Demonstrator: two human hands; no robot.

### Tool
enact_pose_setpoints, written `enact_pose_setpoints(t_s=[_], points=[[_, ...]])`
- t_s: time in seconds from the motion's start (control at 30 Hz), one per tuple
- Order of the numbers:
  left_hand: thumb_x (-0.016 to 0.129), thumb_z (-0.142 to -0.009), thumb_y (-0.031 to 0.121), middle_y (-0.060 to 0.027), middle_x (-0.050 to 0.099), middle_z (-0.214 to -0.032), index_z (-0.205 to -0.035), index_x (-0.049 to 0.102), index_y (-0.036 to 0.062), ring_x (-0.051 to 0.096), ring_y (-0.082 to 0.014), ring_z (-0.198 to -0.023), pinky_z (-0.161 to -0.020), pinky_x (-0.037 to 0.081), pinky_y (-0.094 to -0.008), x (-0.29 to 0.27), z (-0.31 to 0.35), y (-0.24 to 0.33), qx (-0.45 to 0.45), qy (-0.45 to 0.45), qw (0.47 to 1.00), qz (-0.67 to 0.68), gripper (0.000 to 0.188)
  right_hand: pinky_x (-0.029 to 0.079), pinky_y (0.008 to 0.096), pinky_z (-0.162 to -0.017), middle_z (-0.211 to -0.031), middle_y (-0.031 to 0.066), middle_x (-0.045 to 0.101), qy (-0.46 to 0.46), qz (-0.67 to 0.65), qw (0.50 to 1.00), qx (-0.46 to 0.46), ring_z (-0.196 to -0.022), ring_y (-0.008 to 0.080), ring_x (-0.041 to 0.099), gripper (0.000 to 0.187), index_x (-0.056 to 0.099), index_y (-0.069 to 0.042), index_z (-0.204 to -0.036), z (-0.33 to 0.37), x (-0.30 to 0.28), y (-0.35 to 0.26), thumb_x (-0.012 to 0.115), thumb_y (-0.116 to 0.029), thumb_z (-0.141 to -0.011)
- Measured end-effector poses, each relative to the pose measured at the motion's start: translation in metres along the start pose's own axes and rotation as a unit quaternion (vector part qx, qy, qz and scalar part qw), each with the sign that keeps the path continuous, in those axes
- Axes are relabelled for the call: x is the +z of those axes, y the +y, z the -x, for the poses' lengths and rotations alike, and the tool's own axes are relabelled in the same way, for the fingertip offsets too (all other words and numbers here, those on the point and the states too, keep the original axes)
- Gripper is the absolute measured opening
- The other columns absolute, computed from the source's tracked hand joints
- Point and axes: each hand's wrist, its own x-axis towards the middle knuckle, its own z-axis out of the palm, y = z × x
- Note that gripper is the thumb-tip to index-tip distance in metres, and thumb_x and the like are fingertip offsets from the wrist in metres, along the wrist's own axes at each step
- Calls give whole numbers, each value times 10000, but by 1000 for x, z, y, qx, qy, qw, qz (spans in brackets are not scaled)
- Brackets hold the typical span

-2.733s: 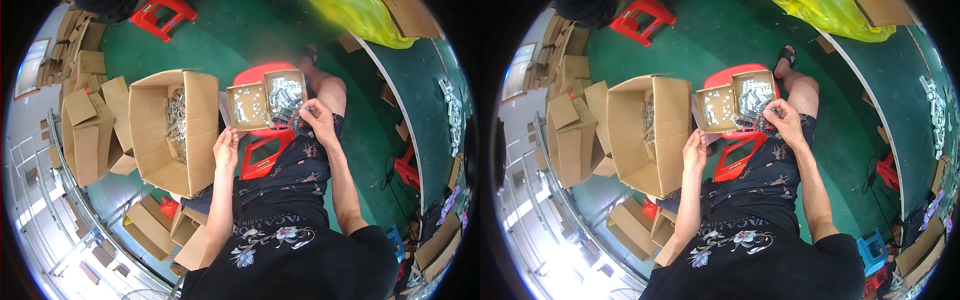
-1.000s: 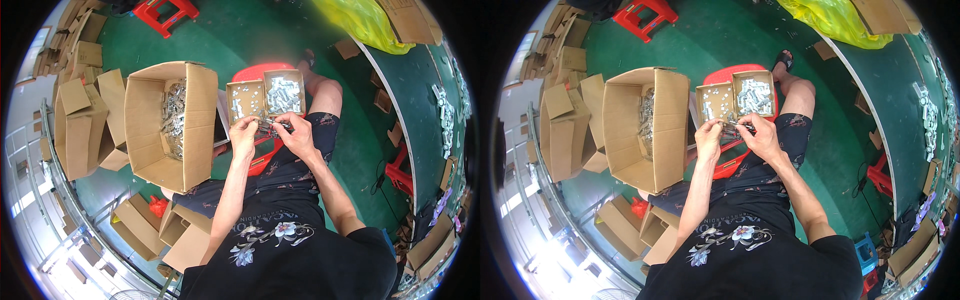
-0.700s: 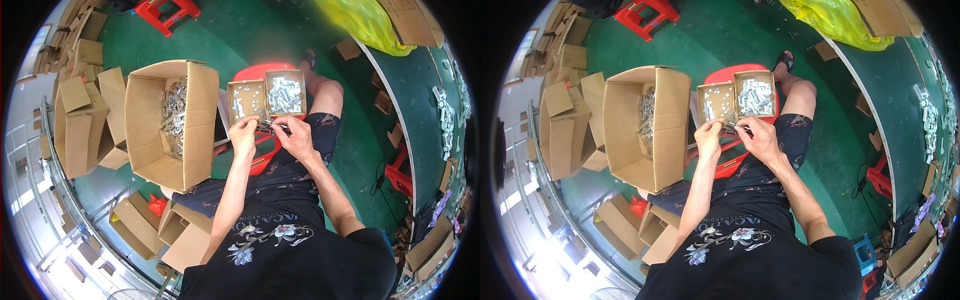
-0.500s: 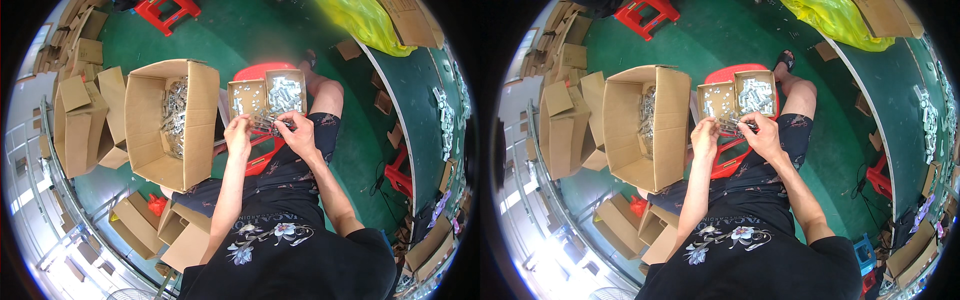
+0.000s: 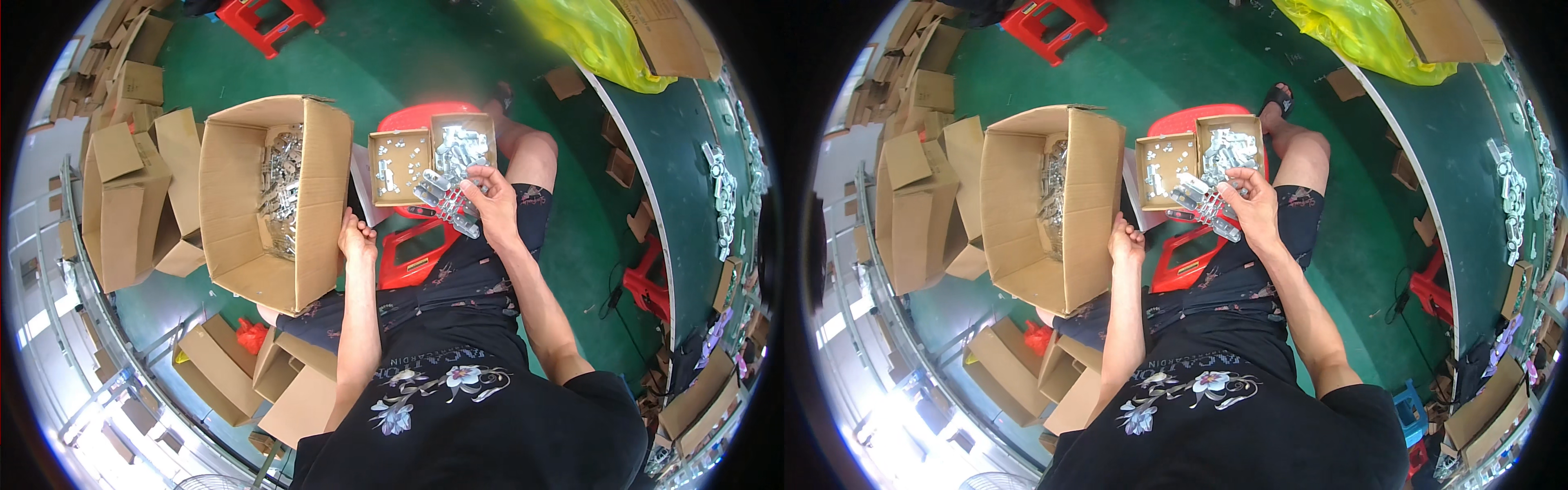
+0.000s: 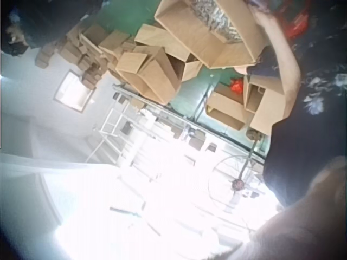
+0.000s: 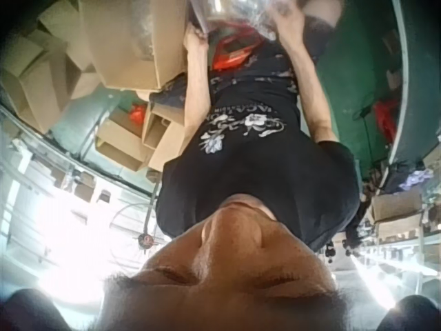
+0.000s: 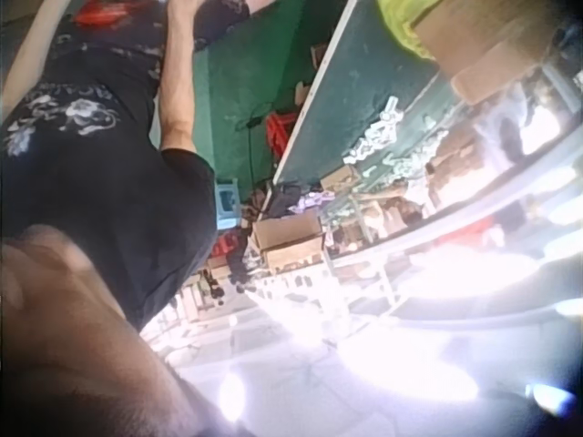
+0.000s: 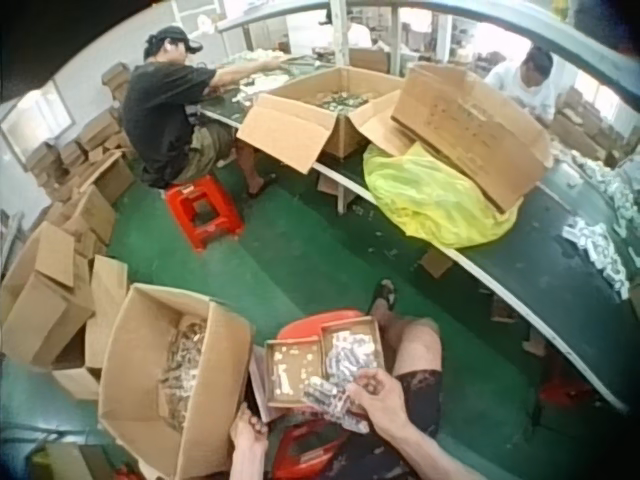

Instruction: Manually assemble and sort small metal hinge components into separate containers.

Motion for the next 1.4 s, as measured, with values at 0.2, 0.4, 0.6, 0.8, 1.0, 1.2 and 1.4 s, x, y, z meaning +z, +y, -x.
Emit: enact_pose_setpoints(t_s=[0.2, 0.4, 0.6, 0.8, 1.0, 1.2, 1.4], points=[[655, -1045, 81, -71, 722, -972, -1386, 632, -8, 701, -151, -823, -737, 611, -344, 15, 27, -17, 106, 4, 981, -160, 354, 548, 236, -779, -1042, 21, 692, 5, -47, 997, 52, -928, 65, 646, 236, 691, 31, -1231, -3, -4, 11, 745, -53, -1017], [679, -1083, 209, -154, 756, -1178, -1394, 639, -54, 749, -197, -940, -747, 647, -334, 77, 123, -22, 13, -295, 941, -163, 410, 553, 246, -808, -1024, 33, 708, 4, -57, 998, 27, -922, 78, 659, 212, 679, 19, -1211, -4, -2, 14, 740, -64, -1026], [704, -1034, 34, -163, 764, -1124, -1290, 668, -72, 756, -204, -899, -744, 647, -320, 102, 141, -15, 0, -337, 924, -180, 280, 554, 256, -846, -1063, 49, 724, -25, -54, 998, 20, -950, 98, 666, 228, 679, 15, -1214, -3, 9, 4, 753, -65, -1014], [699, -1017, 11, -94, 753, -1005, -1208, 687, -76, 718, -141, -819, -680, 605, -284, 103, 134, -14, 31, -328, 916, -229, 210, 571, 285, -793, -995, 39, 755, -163, 92, 978, 93, -879, 97, 679, 278, 722, 26, -1153, -6, -5, -22, 844, -72, -923], [706, -999, -2, -86, 754, -978, -1155, 698, -67, 722, -137, -807, -693, 605, -270, 110, 136, -17, 41, -297, 921, -250, 169, 555, 271, -675, -858, 18, 760, -172, 193, 963, 76, -762, 67, 659, 190, 752, 25, -1001, -8, -4, -13, 864, -89, -898], [711, -979, -32, -107, 750, -960, -1119, 695, -68, 709, -147, -777, -708, 603, -284, 116, 134, -21, 21, -265, 948, -178, 145, 530, 261, -631, -807, 34, 753, -120, 252, 960, -5, -733, 40, 637, 192, 747, 36, -954, 4, 10, -16, 856, -103, -879], [700, -969, -43, -106, 749, -934, -1081, 704, -70, 697, -145, -739, -686, 582, -282, 121, 132, -32, 79, -230, 953, -183, 115, 528, 267, -606, -767, 28, 741, -85, 218, 971, -58, -690, 51, 649, 153, 746, 31, -955, 12, 18, -9, 825, -80, -885]])
